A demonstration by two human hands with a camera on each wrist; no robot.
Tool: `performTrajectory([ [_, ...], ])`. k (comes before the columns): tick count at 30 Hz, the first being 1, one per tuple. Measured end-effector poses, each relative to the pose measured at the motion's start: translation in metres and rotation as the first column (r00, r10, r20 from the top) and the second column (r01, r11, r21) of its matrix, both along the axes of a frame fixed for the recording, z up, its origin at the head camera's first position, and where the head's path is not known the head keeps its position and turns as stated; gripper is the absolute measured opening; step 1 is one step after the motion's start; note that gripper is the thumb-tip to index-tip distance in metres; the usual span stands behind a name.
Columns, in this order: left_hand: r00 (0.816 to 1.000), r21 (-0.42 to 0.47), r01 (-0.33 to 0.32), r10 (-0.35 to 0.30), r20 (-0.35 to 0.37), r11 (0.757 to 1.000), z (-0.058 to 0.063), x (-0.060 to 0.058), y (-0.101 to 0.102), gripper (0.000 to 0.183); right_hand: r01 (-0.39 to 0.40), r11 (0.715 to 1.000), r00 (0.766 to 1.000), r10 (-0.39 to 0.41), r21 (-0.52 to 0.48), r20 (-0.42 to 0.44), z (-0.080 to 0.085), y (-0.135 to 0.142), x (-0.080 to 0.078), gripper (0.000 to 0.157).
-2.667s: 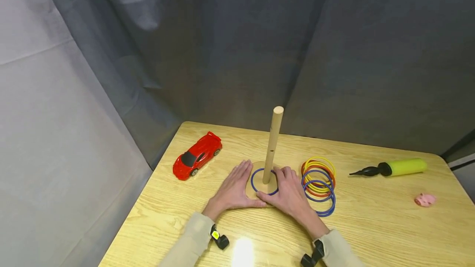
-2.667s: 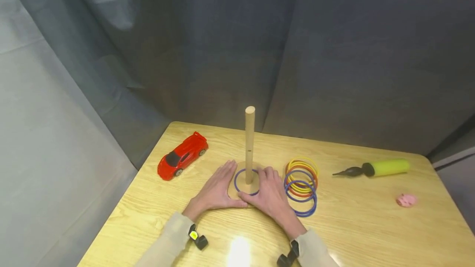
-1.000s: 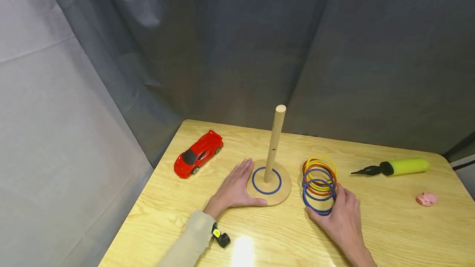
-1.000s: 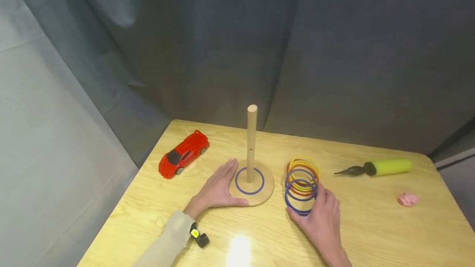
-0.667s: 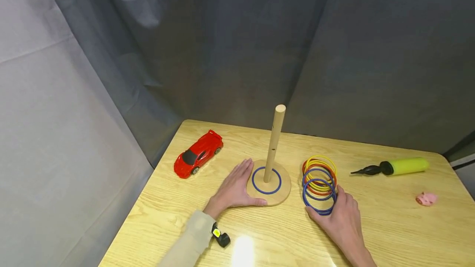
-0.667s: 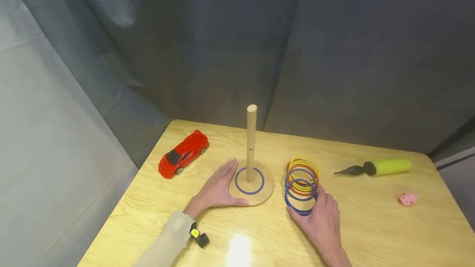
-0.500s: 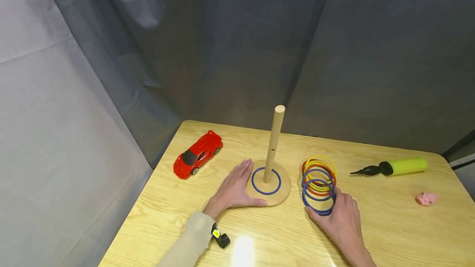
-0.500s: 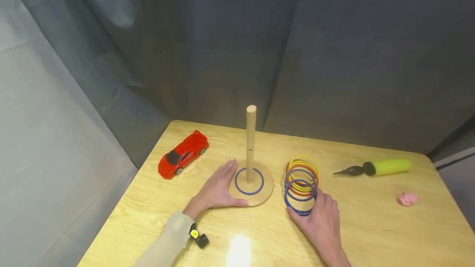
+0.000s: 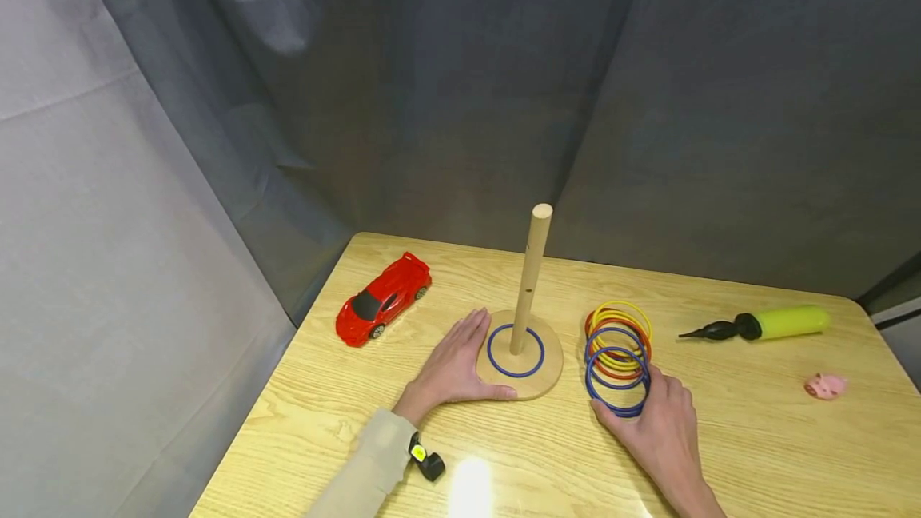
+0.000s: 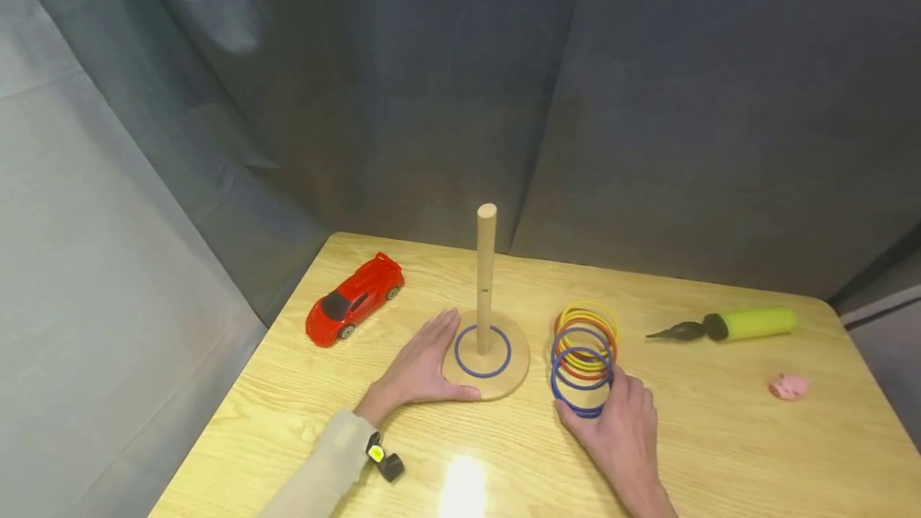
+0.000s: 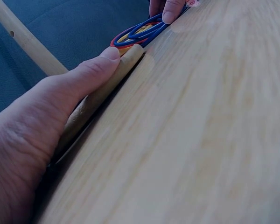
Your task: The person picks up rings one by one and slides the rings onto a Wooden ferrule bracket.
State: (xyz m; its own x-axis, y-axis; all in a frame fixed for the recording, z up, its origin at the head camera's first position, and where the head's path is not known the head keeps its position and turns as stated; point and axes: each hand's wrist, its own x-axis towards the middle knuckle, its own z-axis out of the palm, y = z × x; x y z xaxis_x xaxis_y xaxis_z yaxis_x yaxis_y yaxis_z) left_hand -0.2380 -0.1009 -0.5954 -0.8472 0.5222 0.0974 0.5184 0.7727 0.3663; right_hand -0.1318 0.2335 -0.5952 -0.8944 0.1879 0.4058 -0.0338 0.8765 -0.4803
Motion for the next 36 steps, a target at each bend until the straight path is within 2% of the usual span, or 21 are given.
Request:
performTrajectory([
  [7,1.0,-0.001,-0.001,0.001,-0.021,1.0,-0.0027,-0.0007,-0.0017,0.141,-0.016,1.0,0.999,0.015,-0.01,-0.049,-0.0046,0.0,-0.0015,0.108],
  [15,1.0,-0.006,-0.003,0.003,-0.02,1.0,-0.0012,-0.0013,-0.0017,0.142,-0.008,1.0,0.997,0.009,0.018,-0.072,-0.0022,-0.0035,-0.0061,0.107],
  [19,1.0,-0.015,-0.005,0.005,-0.015,1.0,-0.0003,-0.0013,-0.0015,0.142,-0.001,1.0,0.998,0.002,0.025,-0.058,0.0001,-0.0067,-0.0077,0.105],
  [29,1.0,-0.016,0.005,-0.005,-0.015,1.0,-0.0021,-0.0023,-0.0002,0.142,0.027,0.999,1.0,-0.027,-0.027,-0.014,0.0025,-0.0064,-0.0052,0.103],
  [36,1.0,-0.017,0.005,-0.005,-0.011,1.0,-0.0037,-0.0022,0.0001,0.142,0.011,0.998,1.0,-0.012,-0.067,-0.017,0.004,-0.0042,-0.0047,0.098],
])
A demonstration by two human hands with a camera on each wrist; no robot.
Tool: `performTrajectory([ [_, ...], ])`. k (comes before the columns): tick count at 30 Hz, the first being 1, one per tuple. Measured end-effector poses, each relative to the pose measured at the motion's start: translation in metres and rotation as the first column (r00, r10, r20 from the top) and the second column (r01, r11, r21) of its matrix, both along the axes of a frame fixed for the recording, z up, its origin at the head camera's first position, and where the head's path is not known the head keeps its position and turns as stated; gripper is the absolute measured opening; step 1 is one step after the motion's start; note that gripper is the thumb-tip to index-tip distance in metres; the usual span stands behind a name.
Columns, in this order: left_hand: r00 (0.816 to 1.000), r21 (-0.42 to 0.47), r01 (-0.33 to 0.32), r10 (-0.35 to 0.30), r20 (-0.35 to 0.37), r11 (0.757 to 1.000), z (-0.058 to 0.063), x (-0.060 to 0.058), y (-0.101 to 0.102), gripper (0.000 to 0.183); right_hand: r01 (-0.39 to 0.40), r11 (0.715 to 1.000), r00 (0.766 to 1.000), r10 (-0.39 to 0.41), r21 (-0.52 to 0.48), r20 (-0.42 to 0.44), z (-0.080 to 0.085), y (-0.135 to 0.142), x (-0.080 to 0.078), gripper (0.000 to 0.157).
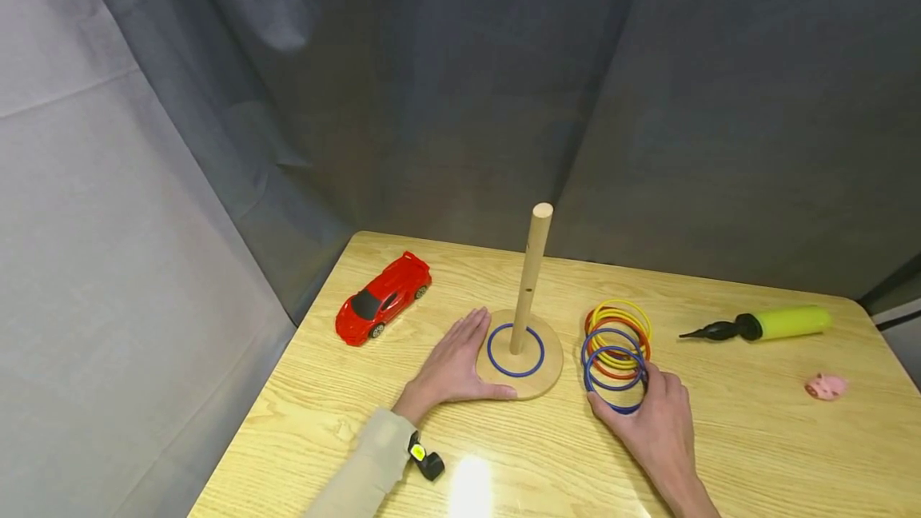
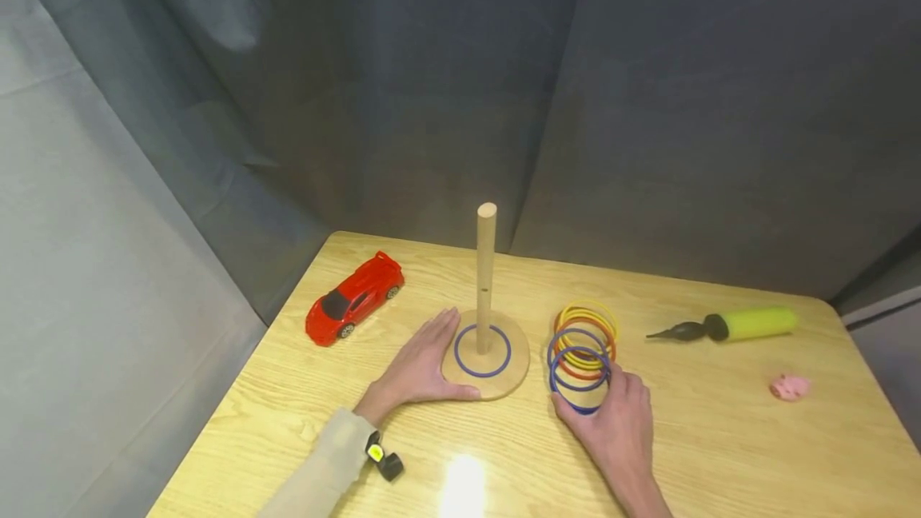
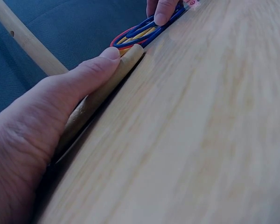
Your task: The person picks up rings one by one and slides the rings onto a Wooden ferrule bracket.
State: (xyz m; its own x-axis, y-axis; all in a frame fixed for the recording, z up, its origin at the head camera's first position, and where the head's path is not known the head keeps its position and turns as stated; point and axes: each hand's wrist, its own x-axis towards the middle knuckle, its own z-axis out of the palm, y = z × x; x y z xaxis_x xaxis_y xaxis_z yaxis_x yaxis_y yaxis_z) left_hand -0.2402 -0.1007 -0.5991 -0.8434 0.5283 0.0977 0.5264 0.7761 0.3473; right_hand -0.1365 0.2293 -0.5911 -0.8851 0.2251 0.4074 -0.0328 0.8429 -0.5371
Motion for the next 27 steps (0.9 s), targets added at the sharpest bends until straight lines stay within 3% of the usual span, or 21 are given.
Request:
performTrajectory([
  [8,1.0,0.019,0.0,0.0,0.001,1.0,0.001,0.001,0.0,0.141,-0.03,0.999,1.0,0.03,-0.03,-0.006,0.003,0.003,-0.001,0.095],
  [14,1.0,0.012,-0.003,0.003,0.001,1.0,0.001,0.001,0.0,0.141,-0.065,0.998,0.998,0.065,-0.015,-0.007,0.016,0.001,0.0,0.091],
  [18,1.0,0.011,-0.001,0.001,0.003,1.0,0.0,0.001,0.001,0.141,-0.104,0.994,0.994,0.104,-0.011,-0.024,0.035,0.001,-0.001,0.084],
  [27,1.0,0.011,-0.003,0.003,-0.005,1.0,-0.002,0.0,0.001,0.142,-0.203,0.976,0.972,0.21,-0.074,0.107,0.101,0.001,-0.012,0.08],
])
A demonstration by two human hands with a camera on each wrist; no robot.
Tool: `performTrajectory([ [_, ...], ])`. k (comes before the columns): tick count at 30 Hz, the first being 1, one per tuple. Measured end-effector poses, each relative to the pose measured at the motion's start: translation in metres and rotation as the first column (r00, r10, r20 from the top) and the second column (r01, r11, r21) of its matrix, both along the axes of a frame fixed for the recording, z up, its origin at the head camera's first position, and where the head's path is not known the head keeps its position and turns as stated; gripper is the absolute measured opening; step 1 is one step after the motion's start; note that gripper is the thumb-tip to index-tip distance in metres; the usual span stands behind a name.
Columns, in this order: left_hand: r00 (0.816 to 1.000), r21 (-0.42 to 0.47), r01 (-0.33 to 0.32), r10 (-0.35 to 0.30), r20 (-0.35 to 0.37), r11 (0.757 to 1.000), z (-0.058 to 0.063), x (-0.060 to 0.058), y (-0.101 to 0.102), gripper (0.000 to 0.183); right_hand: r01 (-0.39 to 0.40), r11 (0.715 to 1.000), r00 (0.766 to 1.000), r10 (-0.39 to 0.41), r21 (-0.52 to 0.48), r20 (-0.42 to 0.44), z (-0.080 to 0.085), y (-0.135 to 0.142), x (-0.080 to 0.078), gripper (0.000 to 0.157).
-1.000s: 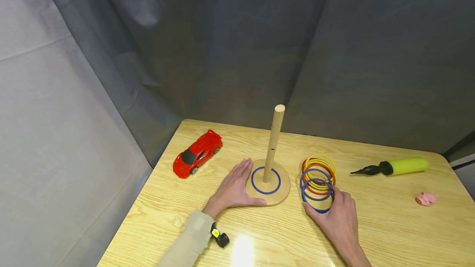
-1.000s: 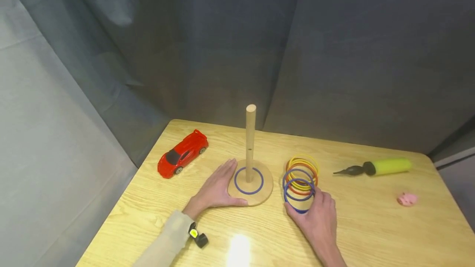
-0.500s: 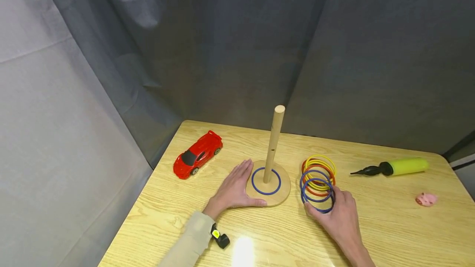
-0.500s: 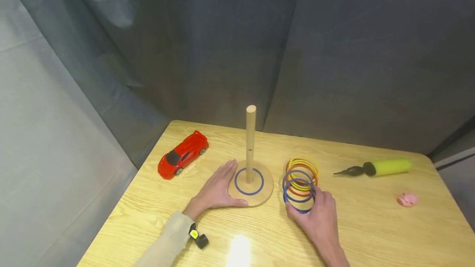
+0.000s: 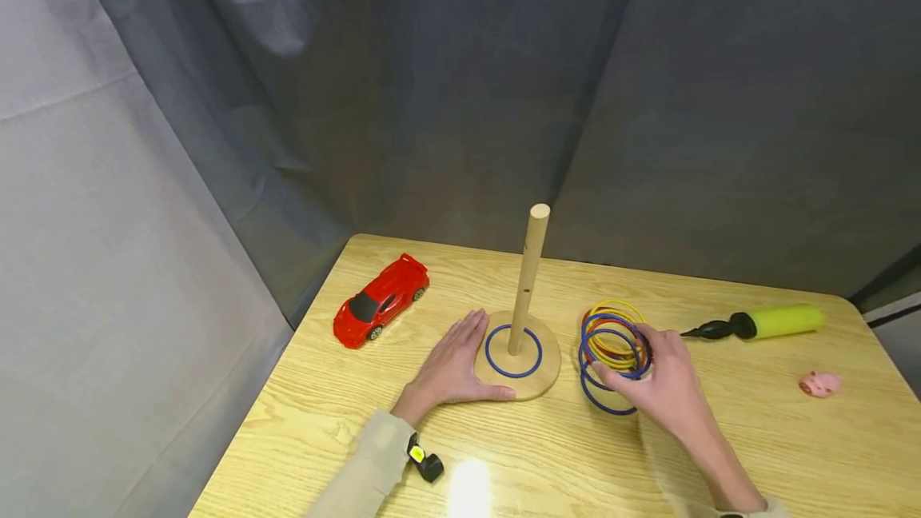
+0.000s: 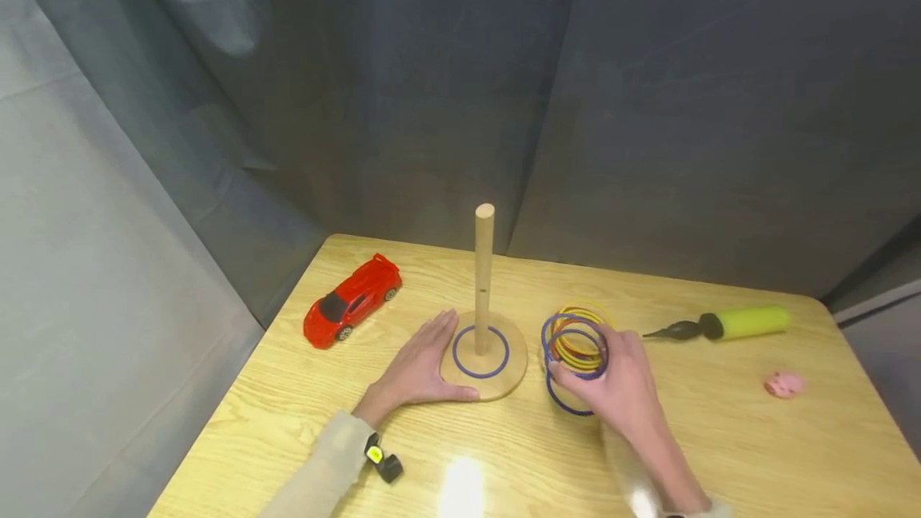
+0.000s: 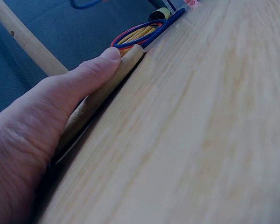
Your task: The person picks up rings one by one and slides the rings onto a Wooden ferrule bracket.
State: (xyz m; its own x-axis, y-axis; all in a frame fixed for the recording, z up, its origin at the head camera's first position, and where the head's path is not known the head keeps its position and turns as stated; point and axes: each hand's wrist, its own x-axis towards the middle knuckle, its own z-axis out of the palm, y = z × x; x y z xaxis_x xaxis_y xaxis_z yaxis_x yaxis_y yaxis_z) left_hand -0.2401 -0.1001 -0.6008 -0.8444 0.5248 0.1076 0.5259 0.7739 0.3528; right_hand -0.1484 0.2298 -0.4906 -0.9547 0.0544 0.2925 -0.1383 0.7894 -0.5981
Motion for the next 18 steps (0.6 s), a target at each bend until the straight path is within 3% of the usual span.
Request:
performTrajectory([
  [4,1.0,0.0,0.006,-0.006,0.005,1.0,0.001,0.0,-0.001,0.141,-0.045,0.999,0.998,0.045,-0.009,0.032,0.023,0.001,-0.006,0.082],
  [18,1.0,0.004,0.008,-0.008,-0.003,1.0,0.002,0.001,-0.001,0.142,-0.133,0.991,0.989,0.134,0.015,-0.065,0.086,0.002,-0.015,0.074],
])
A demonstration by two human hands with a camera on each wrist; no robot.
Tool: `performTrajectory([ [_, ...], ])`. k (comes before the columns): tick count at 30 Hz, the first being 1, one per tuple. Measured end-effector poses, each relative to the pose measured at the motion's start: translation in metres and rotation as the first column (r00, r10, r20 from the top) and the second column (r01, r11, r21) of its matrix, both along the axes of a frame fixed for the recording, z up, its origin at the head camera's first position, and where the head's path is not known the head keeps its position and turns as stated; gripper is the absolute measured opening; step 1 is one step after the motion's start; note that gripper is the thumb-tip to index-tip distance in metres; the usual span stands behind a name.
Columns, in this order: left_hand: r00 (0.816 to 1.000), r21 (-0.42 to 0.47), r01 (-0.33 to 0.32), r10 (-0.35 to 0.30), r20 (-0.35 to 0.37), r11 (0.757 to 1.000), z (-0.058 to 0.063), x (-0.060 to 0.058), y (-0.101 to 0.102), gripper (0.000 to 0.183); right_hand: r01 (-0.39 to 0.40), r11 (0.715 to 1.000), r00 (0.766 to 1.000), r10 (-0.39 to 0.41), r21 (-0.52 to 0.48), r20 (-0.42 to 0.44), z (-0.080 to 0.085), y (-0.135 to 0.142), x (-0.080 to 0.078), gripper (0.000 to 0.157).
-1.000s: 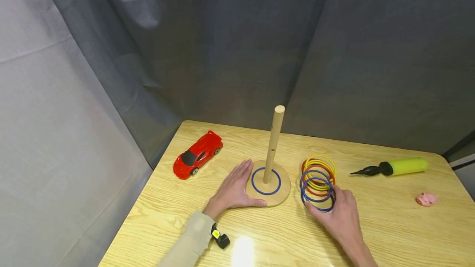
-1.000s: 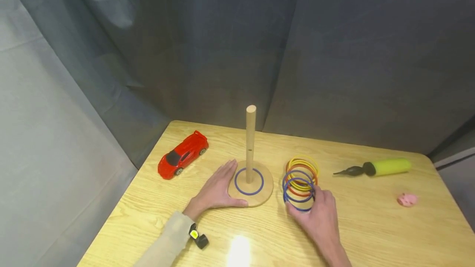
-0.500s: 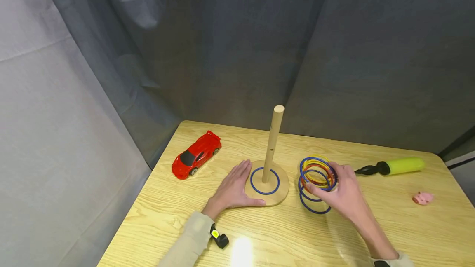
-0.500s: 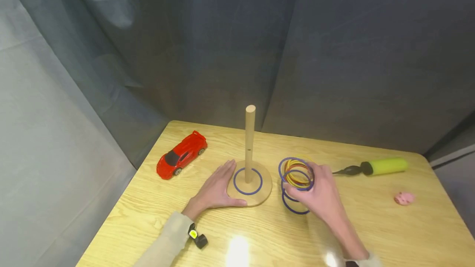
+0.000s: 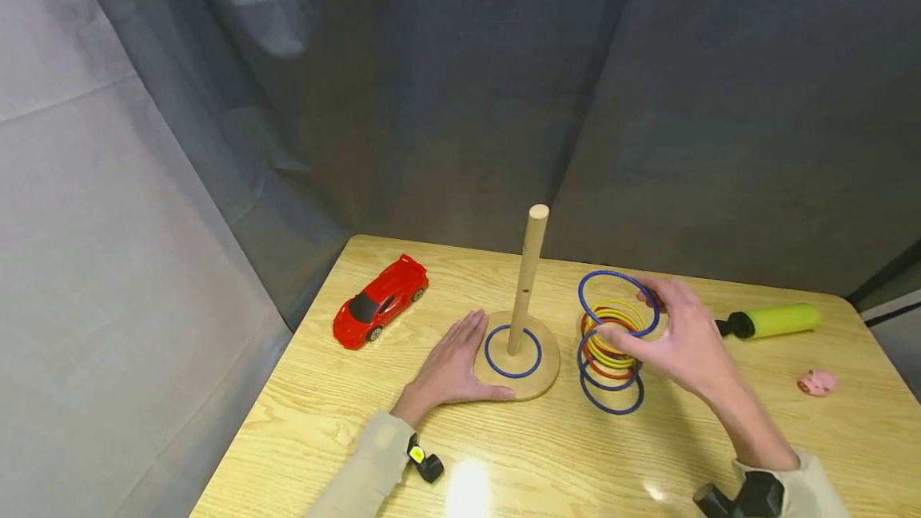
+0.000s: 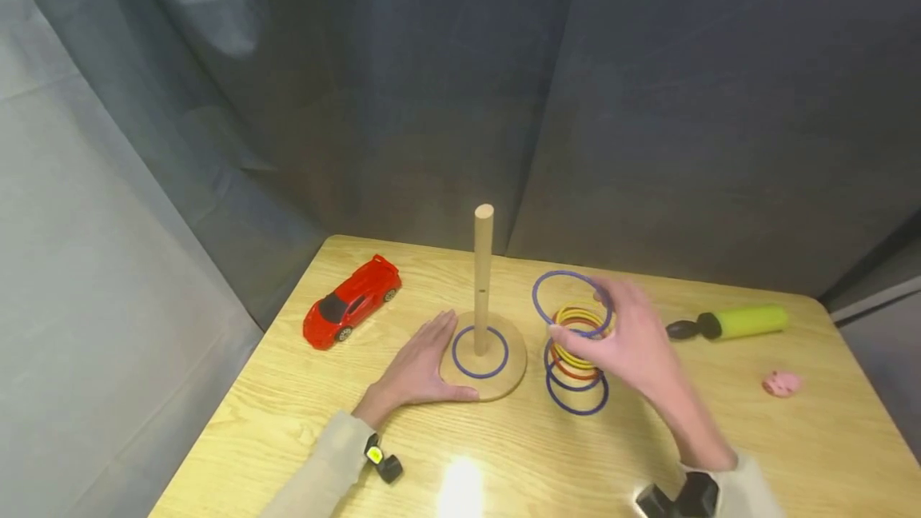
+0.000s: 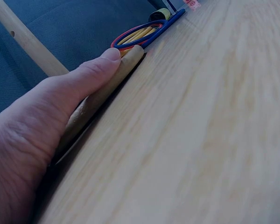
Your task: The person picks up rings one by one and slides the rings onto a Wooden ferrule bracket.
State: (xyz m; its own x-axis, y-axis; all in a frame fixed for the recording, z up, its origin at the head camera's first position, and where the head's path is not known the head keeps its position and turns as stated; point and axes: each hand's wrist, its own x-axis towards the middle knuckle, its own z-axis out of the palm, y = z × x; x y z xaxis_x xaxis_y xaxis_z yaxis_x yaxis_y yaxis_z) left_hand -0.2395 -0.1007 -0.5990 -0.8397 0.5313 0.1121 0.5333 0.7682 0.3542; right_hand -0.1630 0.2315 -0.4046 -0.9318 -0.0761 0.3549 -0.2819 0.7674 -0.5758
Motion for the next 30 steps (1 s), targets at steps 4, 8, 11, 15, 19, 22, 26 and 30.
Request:
performTrajectory([
  [4,1.0,0.014,0.004,-0.004,-0.004,1.0,0.001,0.0,0.0,0.141,-0.02,1.0,0.999,0.02,0.011,-0.038,0.017,-0.001,-0.004,0.072],
  [8,1.0,0.024,0.003,-0.003,-0.002,1.0,0.003,0.0,0.001,0.141,-0.026,1.0,0.997,0.026,0.006,-0.072,0.033,-0.003,-0.008,0.072],
  [11,1.0,0.027,0.004,-0.004,0.002,1.0,0.003,0.001,0.001,0.141,-0.033,0.999,0.995,0.031,-0.017,-0.096,0.042,-0.005,-0.011,0.071],
  [15,1.0,0.024,0.005,-0.005,0.007,1.0,0.003,0.0,0.002,0.142,-0.052,0.998,0.99,0.045,-0.045,-0.133,0.051,-0.008,-0.015,0.071],
  [19,1.0,0.025,0.009,-0.009,0.002,1.0,0.003,-0.001,0.003,0.141,-0.072,0.995,0.982,0.06,-0.064,-0.178,0.062,-0.014,-0.017,0.069],
  [22,1.0,0.026,0.006,-0.006,-0.004,1.0,0.002,0.0,0.002,0.142,-0.089,0.992,0.977,0.071,-0.084,-0.201,0.069,-0.02,-0.017,0.068],
  [26,1.0,0.021,-0.004,0.004,0.004,1.0,-0.001,0.002,-0.001,0.143,-0.114,0.986,0.975,0.087,-0.123,-0.204,0.076,-0.031,-0.016,0.07],
  [30,1.0,0.034,-0.005,0.005,0.003,0.999,-0.002,0.0,0.0,0.143,-0.148,0.98,0.967,0.114,-0.137,-0.23,0.081,-0.04,-0.018,0.071],
])
